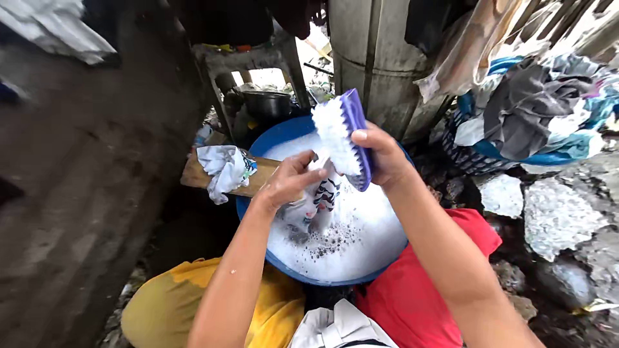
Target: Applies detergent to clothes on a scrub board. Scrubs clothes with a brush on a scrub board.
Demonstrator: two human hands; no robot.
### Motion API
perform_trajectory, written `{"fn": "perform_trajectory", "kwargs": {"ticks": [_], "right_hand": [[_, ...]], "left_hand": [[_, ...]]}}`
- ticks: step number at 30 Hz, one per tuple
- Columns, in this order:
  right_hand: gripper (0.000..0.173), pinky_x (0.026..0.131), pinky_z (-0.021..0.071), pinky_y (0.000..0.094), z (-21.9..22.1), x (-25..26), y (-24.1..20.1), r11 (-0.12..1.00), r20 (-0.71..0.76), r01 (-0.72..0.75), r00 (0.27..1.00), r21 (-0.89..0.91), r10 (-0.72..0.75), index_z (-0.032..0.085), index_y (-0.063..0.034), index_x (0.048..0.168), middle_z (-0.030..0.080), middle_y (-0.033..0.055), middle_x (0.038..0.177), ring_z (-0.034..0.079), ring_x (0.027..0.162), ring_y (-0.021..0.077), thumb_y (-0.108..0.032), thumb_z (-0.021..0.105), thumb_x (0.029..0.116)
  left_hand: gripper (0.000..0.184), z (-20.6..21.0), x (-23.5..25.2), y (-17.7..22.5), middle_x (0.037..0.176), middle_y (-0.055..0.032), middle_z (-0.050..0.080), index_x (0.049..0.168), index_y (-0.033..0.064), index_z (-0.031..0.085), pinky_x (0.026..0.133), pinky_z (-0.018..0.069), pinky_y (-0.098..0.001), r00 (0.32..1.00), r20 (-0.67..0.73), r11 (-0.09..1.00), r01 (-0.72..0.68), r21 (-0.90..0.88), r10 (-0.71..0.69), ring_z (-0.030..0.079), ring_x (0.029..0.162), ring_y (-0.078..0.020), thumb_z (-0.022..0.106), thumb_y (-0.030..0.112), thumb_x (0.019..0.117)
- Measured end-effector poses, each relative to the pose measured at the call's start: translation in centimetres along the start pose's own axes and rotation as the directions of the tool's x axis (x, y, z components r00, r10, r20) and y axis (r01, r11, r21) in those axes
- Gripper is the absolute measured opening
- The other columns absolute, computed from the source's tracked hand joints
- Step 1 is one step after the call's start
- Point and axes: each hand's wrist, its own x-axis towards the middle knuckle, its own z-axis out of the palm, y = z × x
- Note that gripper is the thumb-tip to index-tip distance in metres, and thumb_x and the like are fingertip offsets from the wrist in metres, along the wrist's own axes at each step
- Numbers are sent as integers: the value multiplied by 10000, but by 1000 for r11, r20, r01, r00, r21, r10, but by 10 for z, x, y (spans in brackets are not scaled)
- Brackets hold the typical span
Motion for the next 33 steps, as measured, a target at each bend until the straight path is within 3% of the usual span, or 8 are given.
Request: {"fn": "perform_trajectory", "kwargs": {"ticks": [3,8,13,20,23,26,29,33], "right_hand": [[437,666,626,290,-14,-8,-17,987,68,141,987,73,-146,606,-192,1186,755,-49,951,721,779,81,-416,763,845],[511,677,624,306,-46,-26,-38,959,54,277,959,54,-280,630,-164,1175,750,0,992,724,807,115,-474,806,809],[525,713,631,304,-67,-38,-52,948,-56,287,953,-134,-297,603,-192,1194,748,-38,1001,727,844,97,-488,804,809],[520,664,637,301,-72,-26,-44,954,-246,135,948,-268,-203,564,-216,1196,741,-83,934,725,776,77,-481,785,807],[405,640,619,290,-67,7,-7,951,-422,-88,906,-297,-48,501,-173,1293,697,-64,902,692,731,70,-280,586,911],[478,707,582,384,-69,47,75,809,-600,-464,780,-361,179,517,-76,1410,671,113,1035,660,809,186,-276,648,997],[667,941,542,594,-42,75,172,632,-665,-626,713,-457,224,515,6,1407,676,259,1185,677,1071,382,-337,778,899],[731,946,533,630,77,95,247,518,-443,-485,871,-704,213,451,30,1475,603,315,1319,646,1151,461,-285,781,904]], "left_hand": [[361,0,-15,-13,926,-27,708,1057,72,725,836,564,-417,990,57,965,115,238,-132,671,878,-116,711,367,849],[401,-24,-26,-37,989,-179,727,1070,8,747,1054,330,-700,980,78,846,119,520,-185,636,1071,-386,760,363,882],[295,-54,-36,-20,981,-104,664,1014,-6,706,838,538,-404,989,-63,931,150,334,-137,634,906,-165,723,261,891],[216,-74,-48,-3,865,61,654,980,43,681,768,505,-137,976,-194,922,-20,386,103,581,783,92,573,227,1011],[245,-79,-46,-27,848,-85,675,1018,-5,695,765,529,-362,956,-289,857,184,481,-43,625,765,-117,573,207,1038],[312,-85,-49,-89,1051,-305,683,1160,-42,677,937,457,-700,859,-363,676,509,532,-362,654,1039,-485,549,227,1066],[336,-87,-73,-138,1204,-310,651,1230,-14,661,996,437,-704,760,-446,503,648,571,-472,600,1175,-512,554,258,1063],[182,-75,-91,-165,1040,-285,705,1037,-52,719,975,420,-684,797,-571,485,585,650,-197,634,1083,-502,662,104,963]]}}
